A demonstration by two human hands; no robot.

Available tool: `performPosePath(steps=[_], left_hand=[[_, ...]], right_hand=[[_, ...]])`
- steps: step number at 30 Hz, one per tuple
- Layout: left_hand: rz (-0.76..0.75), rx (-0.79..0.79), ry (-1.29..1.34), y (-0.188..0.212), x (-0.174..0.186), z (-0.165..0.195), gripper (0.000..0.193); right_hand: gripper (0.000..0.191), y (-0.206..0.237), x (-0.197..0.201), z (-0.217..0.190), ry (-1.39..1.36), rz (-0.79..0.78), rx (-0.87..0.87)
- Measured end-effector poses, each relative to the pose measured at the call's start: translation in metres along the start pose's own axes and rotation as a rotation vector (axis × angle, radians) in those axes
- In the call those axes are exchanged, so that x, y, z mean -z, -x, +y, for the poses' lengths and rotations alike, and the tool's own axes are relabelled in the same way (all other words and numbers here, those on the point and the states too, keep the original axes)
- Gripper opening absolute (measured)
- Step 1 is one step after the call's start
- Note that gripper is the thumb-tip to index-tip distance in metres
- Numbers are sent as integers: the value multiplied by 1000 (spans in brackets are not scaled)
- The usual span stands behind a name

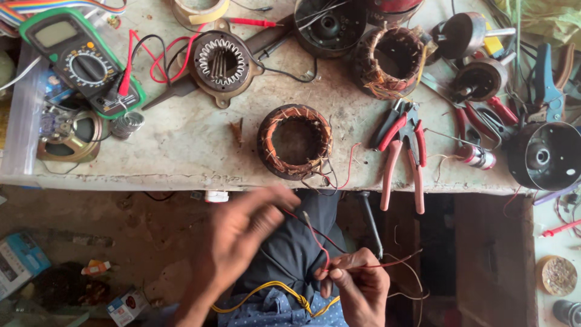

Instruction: The person uses pliers to strip insulation from copper wires on a motor stator, then twists and secures the wire ends. The work is performed on a cluttered workbench with various tools and motor parts visible.

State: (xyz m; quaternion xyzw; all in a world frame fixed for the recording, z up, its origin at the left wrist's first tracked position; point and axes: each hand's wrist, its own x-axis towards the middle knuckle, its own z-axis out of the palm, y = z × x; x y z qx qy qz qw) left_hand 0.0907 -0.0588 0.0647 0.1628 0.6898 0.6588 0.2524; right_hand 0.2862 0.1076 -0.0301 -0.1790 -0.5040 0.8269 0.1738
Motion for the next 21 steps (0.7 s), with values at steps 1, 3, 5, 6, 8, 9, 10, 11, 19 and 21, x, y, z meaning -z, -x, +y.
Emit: performPosePath(steps=[1, 3, 5, 6, 8, 9, 10, 11, 19, 21], left_hand=[[-134, -139, 32, 5, -5, 2, 25], [-136, -75, 68, 13, -15, 5, 22], [-117, -38, 81, 16, -21, 8, 20], [-96, -33, 74, 19, -22, 10, 20], [-65, -30, 60, 22, -23, 13, 17], [-52, -34, 53, 24, -22, 15, 16], [-40, -39, 45, 25, -22, 16, 14], [-28, -59, 41, 26, -22, 16, 14], [-23, -115, 104, 35, -22, 17, 15], [-12, -120, 93, 35, -22, 17, 15]], right_hand=[[11, 0, -1, 0, 8, -16, -2], [11, -2, -3, 0, 25, -34, -10], [11, -3, -4, -1, 49, -31, -25], [11, -4, -4, -1, 34, -36, -37], [10, -5, -4, -1, 4, -39, -61], [10, -5, -4, -2, 7, -36, -73], [10, -5, -4, -2, 8, -33, -83], [11, -5, -4, -2, 9, -30, -94], [11, -5, -7, -3, 30, -12, -156], [11, -5, -8, -3, 22, -15, -156]])
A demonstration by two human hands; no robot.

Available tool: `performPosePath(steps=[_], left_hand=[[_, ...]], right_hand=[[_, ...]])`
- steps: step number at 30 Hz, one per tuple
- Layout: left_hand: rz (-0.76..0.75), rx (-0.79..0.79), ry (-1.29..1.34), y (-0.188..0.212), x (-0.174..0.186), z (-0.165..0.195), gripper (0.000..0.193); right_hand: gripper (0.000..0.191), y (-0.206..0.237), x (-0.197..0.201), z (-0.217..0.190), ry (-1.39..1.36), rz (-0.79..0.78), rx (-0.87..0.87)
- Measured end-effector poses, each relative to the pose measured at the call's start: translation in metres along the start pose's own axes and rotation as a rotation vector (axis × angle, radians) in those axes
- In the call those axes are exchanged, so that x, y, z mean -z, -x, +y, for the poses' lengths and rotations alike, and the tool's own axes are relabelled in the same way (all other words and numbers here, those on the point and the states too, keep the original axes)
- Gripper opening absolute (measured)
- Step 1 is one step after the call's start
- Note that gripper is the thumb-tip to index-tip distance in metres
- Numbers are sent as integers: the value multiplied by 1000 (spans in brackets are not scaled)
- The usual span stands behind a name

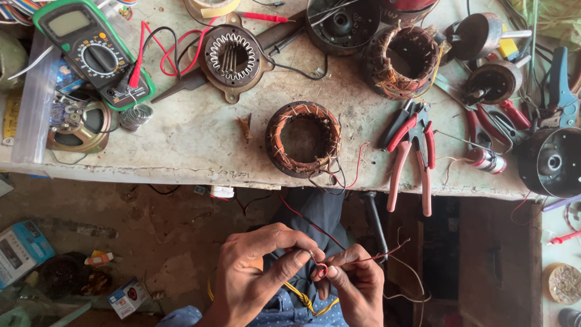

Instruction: The person uses pliers to strip insulation from copper wires on a motor stator, then twists and secures the wire ends. The work is performed on a cluttered workbench with various tools and motor parts visible.

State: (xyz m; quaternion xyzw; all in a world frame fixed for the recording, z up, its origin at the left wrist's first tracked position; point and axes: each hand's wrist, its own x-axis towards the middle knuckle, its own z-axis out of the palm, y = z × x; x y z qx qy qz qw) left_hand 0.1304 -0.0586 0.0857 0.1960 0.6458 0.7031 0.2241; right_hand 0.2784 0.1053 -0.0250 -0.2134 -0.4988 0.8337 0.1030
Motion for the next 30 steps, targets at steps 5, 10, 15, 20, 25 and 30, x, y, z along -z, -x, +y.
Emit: performPosePath(steps=[5, 10, 15, 20, 25, 30], left_hand=[[15, 1, -8, 0, 1, -2, 15], [21, -6, -6, 2, 2, -1, 13], [31, -25, -29, 3, 2, 0, 10], [20, -31, -51, 4, 4, 4, 10], [23, -68, -128, 5, 4, 8, 9], [53, -89, -109, 6, 2, 10, 6]], right_hand=[[11, 0, 1, 0, -16, 10, -2], [11, 1, 1, 1, 2, 11, 1], [12, 2, 1, -1, 17, 22, 9], [11, 2, -1, -3, 39, 41, 13], [9, 4, -1, -3, 86, 44, 55], [6, 11, 0, -4, 214, 145, 100]])
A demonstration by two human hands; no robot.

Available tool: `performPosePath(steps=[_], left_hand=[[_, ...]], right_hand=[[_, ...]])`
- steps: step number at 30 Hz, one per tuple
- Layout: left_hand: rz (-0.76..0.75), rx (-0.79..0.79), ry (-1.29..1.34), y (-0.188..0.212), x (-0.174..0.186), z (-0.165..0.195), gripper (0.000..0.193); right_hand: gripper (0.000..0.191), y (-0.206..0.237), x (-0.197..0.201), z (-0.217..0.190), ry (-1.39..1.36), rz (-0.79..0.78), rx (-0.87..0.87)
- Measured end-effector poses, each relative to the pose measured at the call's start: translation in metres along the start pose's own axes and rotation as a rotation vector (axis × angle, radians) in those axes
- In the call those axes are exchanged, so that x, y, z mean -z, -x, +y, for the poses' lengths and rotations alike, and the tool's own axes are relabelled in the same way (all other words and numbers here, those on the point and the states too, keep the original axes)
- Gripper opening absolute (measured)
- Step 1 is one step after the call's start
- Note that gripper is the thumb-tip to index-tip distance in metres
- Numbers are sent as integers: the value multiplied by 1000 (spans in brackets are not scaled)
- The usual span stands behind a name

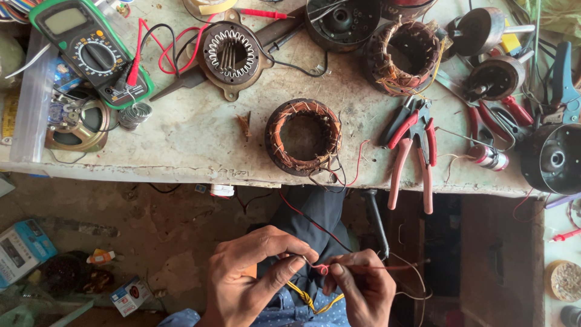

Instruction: The person uses pliers to strip insulation from copper wires on a motor stator, then twists and secures the wire ends. The work is performed on a cluttered workbench with various tools and motor parts visible.

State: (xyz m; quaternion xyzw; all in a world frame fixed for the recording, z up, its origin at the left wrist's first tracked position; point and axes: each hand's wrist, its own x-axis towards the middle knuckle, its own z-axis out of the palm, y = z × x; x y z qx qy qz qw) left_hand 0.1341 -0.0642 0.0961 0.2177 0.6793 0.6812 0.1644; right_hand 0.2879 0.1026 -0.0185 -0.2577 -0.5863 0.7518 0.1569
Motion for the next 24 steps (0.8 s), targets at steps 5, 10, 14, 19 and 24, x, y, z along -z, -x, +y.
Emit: performPosePath(steps=[5, 10, 14, 19, 24], left_hand=[[6, -25, 49, 2, 1, 1, 5], [-8, -162, 23, 2, -1, -1, 9], [-12, -178, 36, 4, -2, -3, 10], [7, -179, 55, 6, -3, -5, 10], [18, -205, 30, 7, -3, -6, 8]], right_hand=[[8, 9, 0, -4, 39, 67, 91], [7, 9, 1, -6, 34, 28, 102], [8, 5, 2, -6, 2, 0, 24], [11, 0, 3, -8, -104, -67, -75], [15, -5, 2, -10, -210, -186, -202]])
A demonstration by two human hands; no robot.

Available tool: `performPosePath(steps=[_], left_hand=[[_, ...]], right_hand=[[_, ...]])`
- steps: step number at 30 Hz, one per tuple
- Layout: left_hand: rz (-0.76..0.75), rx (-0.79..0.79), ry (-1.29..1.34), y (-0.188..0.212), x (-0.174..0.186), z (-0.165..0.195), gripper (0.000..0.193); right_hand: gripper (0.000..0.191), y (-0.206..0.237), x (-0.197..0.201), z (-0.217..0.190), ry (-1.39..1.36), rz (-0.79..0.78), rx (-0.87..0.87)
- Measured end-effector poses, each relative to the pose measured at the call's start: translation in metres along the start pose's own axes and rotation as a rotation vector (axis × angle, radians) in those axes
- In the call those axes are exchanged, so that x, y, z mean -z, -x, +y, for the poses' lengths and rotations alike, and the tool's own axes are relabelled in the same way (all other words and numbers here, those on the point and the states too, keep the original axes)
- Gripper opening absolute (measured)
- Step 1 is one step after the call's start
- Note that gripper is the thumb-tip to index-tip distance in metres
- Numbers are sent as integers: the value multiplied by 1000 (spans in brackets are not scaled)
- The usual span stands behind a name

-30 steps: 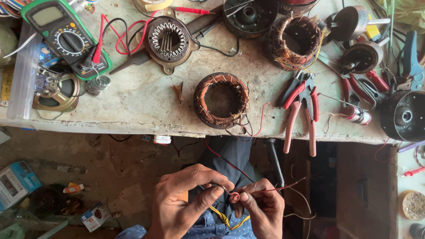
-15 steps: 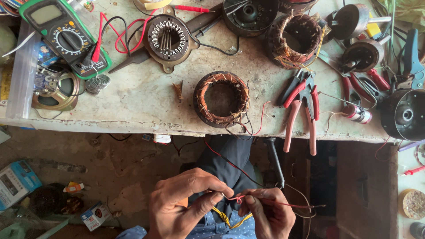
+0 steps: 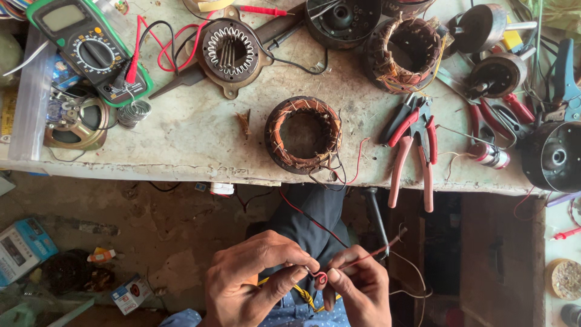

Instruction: The person uses pliers to strip insulation from copper wires on a motor stator, then twists and secures the wire ends. The work is performed on a cluttered workbench with various tools and motor parts visible.

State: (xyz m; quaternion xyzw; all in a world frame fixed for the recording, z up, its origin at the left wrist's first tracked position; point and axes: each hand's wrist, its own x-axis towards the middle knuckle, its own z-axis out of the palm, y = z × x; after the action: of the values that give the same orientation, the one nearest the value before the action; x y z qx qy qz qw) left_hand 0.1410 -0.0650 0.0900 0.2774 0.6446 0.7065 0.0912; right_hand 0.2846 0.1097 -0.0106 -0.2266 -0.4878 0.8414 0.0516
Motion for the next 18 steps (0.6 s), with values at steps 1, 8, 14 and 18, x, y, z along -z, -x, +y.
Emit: performPosePath(steps=[1, 8, 14, 18], left_hand=[[4, -12, -6, 0, 0, 0, 8], [20, -66, -35, 1, 0, -3, 11], [31, -85, -29, 3, -1, -5, 14], [42, -77, -19, 6, -1, -6, 16]], right_hand=[[16, -1, 0, -1, -20, -24, -16], [19, -4, -2, -3, -97, -43, -145], [18, -6, -3, -2, -123, -55, -139], [17, -5, -2, -2, -119, -61, -121]])
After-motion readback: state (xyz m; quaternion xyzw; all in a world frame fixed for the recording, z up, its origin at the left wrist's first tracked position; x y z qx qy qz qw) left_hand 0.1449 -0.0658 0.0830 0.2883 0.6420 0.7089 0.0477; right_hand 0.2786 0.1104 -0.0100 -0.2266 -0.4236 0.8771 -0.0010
